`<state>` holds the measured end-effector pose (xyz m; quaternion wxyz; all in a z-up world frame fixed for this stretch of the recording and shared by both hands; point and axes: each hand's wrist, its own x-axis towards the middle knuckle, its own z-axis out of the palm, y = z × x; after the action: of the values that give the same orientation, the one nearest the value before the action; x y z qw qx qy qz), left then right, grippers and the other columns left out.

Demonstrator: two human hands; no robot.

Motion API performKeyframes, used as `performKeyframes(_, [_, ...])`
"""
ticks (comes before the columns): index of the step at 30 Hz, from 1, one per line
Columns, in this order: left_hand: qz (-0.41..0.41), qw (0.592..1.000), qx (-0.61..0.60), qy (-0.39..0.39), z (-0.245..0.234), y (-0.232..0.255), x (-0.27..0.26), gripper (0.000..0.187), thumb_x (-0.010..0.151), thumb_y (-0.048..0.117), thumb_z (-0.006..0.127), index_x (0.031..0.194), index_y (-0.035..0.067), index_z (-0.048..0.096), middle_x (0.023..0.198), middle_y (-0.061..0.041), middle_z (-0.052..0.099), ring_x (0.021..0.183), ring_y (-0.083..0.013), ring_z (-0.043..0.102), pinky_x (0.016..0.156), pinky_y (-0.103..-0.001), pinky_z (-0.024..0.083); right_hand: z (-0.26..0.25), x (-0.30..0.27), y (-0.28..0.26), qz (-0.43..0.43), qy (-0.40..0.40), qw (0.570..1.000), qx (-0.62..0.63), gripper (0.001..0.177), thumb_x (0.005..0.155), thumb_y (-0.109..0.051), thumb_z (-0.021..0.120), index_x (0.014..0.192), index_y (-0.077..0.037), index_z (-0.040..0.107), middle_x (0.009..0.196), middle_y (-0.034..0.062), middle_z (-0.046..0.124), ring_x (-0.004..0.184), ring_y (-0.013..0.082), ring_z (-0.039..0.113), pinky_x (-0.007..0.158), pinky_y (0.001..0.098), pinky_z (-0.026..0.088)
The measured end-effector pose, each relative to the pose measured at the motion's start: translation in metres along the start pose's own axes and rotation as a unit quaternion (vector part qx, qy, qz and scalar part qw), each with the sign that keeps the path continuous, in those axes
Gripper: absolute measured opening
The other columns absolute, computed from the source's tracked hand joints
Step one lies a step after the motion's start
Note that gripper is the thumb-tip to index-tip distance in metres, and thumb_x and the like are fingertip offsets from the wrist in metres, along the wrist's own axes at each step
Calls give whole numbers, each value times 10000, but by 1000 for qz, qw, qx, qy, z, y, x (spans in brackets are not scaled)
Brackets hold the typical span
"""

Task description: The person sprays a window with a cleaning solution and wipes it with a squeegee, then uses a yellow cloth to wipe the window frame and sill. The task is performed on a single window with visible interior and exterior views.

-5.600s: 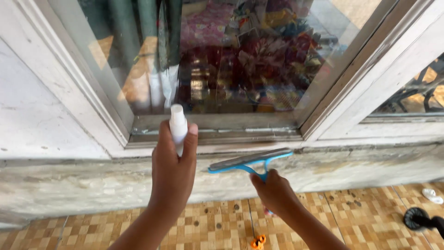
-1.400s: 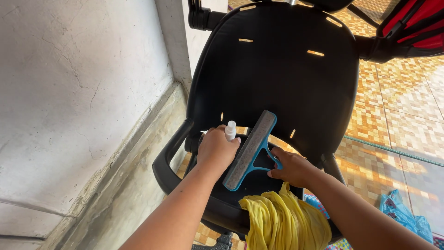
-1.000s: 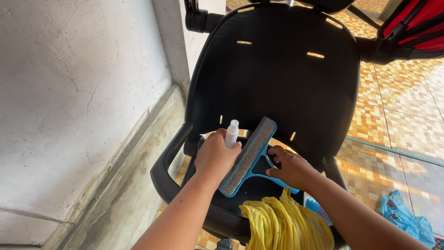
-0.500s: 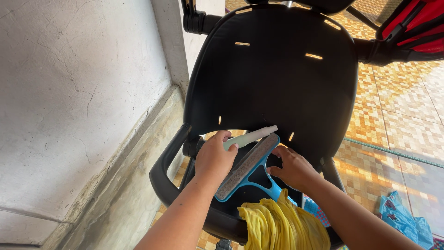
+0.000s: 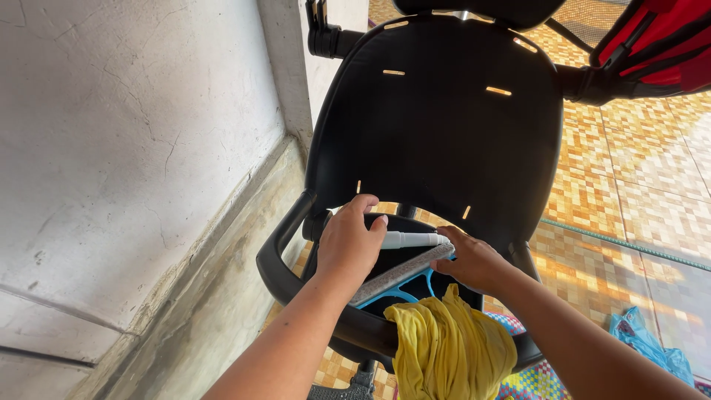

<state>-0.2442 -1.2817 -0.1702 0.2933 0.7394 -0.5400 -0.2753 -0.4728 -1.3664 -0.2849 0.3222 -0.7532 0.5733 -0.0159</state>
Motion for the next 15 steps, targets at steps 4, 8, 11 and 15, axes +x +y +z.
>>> performKeyframes(4, [15, 1000, 6, 5, -4, 7, -14, 398, 950, 291, 592, 1327, 166, 616, 1324, -109, 664, 1260, -402, 599, 994, -526, 514, -27, -35, -35, -1, -1, 999, 37, 711, 861, -499, 706, 1479, -217, 495, 1408, 183, 638, 1316, 433, 590, 1087, 547, 480])
performKeyframes(8, [45, 998, 29, 14, -7, 10, -33, 380, 951, 359, 593, 1301, 213, 621, 1288, -83, 682, 1216, -373, 633, 983, -501, 518, -61, -84, -85, 26, -139, 989, 52, 658, 937, -588, 602, 1371, -94, 614, 1217, 239, 717, 1067, 363, 756, 1000, 499, 573])
performKeyframes(11, [58, 998, 31, 20, -13, 15, -51, 363, 957, 381, 590, 1282, 222, 626, 1262, -80, 693, 1200, -370, 645, 973, -496, 524, -67, -104, -105, 102, -188, 977, -15, 936, 820, -838, 541, 1408, -115, 622, 1269, 189, 685, 1078, 296, 748, 1023, 497, 560])
performKeyframes(15, [57, 998, 19, 13, -31, 25, -85, 369, 959, 365, 568, 1278, 194, 640, 1268, -103, 695, 1216, -382, 636, 989, -502, 510, -52, -113, -101, 100, -149, 984, -3, 859, 664, -779, 768, 1313, -219, 708, 1245, 137, 704, 1149, 256, 716, 974, 442, 596])
